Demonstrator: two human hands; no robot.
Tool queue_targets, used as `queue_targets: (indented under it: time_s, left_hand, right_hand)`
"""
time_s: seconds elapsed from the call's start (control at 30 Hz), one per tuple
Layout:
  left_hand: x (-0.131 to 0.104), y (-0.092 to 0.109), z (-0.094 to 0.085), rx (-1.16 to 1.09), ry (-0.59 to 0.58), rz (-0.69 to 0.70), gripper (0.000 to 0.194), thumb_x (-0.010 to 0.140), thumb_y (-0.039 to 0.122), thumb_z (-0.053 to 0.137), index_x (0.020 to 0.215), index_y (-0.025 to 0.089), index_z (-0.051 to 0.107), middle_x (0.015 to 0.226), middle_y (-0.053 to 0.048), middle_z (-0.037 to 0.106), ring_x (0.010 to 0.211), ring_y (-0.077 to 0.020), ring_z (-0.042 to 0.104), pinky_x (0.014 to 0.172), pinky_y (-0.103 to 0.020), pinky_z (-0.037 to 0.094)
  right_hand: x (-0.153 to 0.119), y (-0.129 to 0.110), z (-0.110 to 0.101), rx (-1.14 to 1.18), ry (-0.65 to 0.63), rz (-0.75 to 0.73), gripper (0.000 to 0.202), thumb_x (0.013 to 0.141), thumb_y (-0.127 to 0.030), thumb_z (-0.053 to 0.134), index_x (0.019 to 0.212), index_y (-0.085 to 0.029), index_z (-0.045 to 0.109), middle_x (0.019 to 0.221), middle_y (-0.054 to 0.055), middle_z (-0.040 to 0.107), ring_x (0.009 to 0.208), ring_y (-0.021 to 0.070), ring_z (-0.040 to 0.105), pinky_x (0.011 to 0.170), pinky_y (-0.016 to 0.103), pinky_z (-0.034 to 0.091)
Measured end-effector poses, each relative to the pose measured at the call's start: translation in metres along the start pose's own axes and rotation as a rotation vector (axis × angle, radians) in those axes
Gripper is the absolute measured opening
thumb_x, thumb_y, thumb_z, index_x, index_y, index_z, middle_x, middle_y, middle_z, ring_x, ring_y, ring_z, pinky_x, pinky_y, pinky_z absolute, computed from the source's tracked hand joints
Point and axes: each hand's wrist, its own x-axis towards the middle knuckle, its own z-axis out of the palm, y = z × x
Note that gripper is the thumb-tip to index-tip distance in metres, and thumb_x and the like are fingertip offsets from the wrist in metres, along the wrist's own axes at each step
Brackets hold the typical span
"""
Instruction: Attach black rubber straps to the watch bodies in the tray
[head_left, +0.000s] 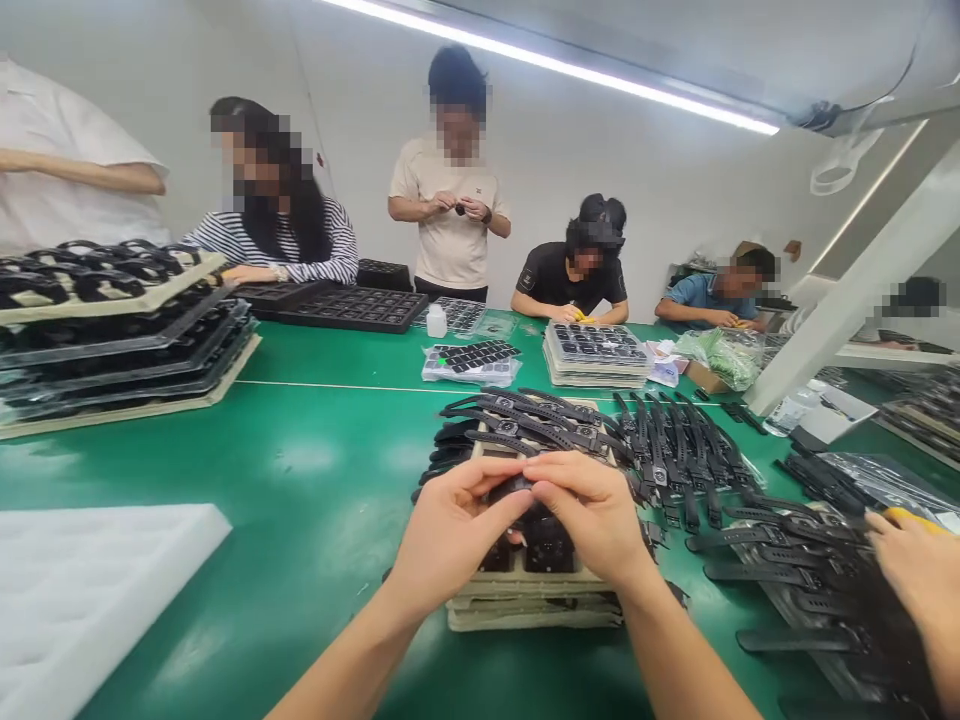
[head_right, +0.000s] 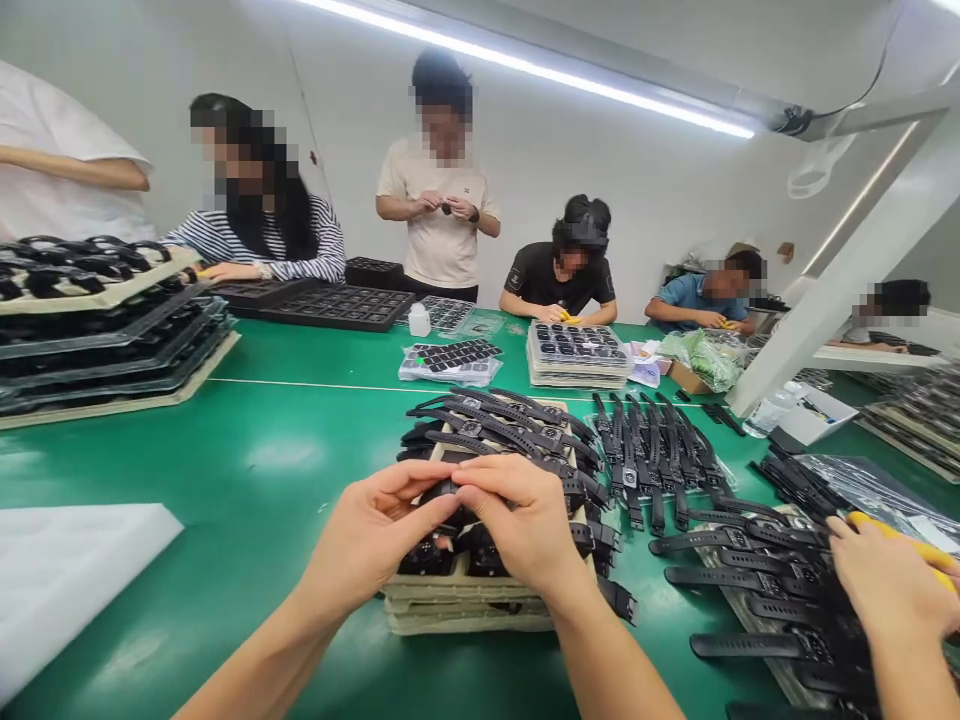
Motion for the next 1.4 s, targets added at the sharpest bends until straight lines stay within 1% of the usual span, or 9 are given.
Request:
queue_targets:
  time_s: [0.13,0.27,0.4,0.5,0.7,1.07,1.2,1.3,1.4]
  left_hand:
    - [-0.003,0.0,-0.001,-0.067,-0.052,0.004,0.045,0.076,0.042,0.086,0.106,0.017,0.064,0.094,-0.007,0.076,0.067,-0.0156,0.07,0.053,-0.023,0.06]
    - [-0.006,-0.001,-0.004,0.059,-0.172,0.05,0.033,0.093,0.047,0.066,0.11,0.018,0.063,0.087,-0.006,0.074,0.068,-0.0158,0.07,0.063,-0.027,0.062]
    - [0.001,-0.004,-0.013,0.471,-0.168,0.417,0.017,0.095,0.027,0.063,0.107,0.02,0.072,0.114,-0.012,0.07,0.103,-0.0222,0.068,0.076,-0.028,0.063]
    - [0.004,-0.007,-0.019,0.667,-0.252,0.722,0.016,0.097,0.018,0.058,0.107,0.02,0.071,0.1,-0.01,0.074,0.093,-0.02,0.07,0.079,-0.03,0.062]
    - [-0.001,-0.008,-0.017,1.119,-0.148,1.21,0.023,0.097,0.006,0.051,0.115,0.011,0.065,0.091,-0.014,0.072,0.081,-0.0225,0.069,0.07,-0.034,0.061]
    - [0.001,0.002,-0.037,1.027,-0.131,1.33,0.018,0.091,0.011,0.066,0.107,0.019,0.069,0.08,-0.005,0.07,0.071,-0.0184,0.069,0.066,-0.031,0.06]
    - [-0.003,0.023,-0.05,0.968,0.092,1.254,0.014,0.093,0.008,0.061,0.098,0.02,0.068,0.082,-0.004,0.072,0.076,-0.0164,0.069,0.07,-0.027,0.059]
    - [-0.008,0.036,-0.062,0.85,0.375,1.164,0.014,0.094,0.008,0.059,0.095,0.019,0.068,0.083,-0.004,0.073,0.076,-0.0159,0.069,0.071,-0.028,0.059]
    - [-0.012,0.042,-0.066,0.817,0.413,1.105,0.013,0.094,0.01,0.058,0.091,0.018,0.068,0.081,-0.004,0.072,0.073,-0.0155,0.068,0.07,-0.028,0.059]
  right_hand:
    - [0.001,-0.006,-0.001,-0.085,-0.115,-0.011,0.034,0.093,-0.021,0.069,0.124,-0.033,0.076,0.121,0.005,0.074,0.114,0.0223,0.068,0.099,0.037,0.056]
    - [0.001,-0.003,-0.011,-0.061,-0.14,0.033,0.024,0.088,-0.019,0.074,0.107,-0.032,0.081,0.109,0.002,0.079,0.101,0.0216,0.074,0.095,0.036,0.059]
    - [0.0,-0.005,-0.02,-0.033,-0.161,0.171,0.011,0.086,-0.023,0.076,0.094,-0.027,0.083,0.098,0.003,0.081,0.091,0.0234,0.076,0.084,0.035,0.061]
    - [0.0,-0.012,-0.021,0.048,-0.266,0.265,0.01,0.085,-0.019,0.074,0.089,-0.023,0.082,0.089,0.003,0.08,0.082,0.0205,0.074,0.076,0.03,0.059]
    - [0.002,-0.015,-0.018,0.1,-0.222,0.334,0.004,0.082,-0.02,0.072,0.084,-0.022,0.075,0.082,0.0,0.074,0.073,0.0162,0.065,0.065,0.025,0.052]
    - [-0.006,-0.014,-0.014,0.142,-0.155,0.309,0.003,0.081,-0.02,0.069,0.083,-0.023,0.071,0.085,0.002,0.073,0.08,0.019,0.067,0.073,0.029,0.054]
    - [0.019,-0.008,-0.02,-0.029,-0.068,0.248,0.005,0.084,-0.026,0.069,0.088,-0.023,0.071,0.098,0.005,0.075,0.091,0.0216,0.069,0.079,0.032,0.055]
    - [0.057,0.004,-0.014,-0.36,-0.269,0.2,0.012,0.087,-0.028,0.067,0.096,-0.023,0.073,0.103,0.004,0.075,0.094,0.0224,0.069,0.086,0.035,0.053]
    - [0.089,0.024,0.006,-0.489,-0.523,0.175,0.013,0.086,-0.023,0.068,0.096,-0.023,0.076,0.099,0.002,0.077,0.09,0.0209,0.069,0.085,0.033,0.052]
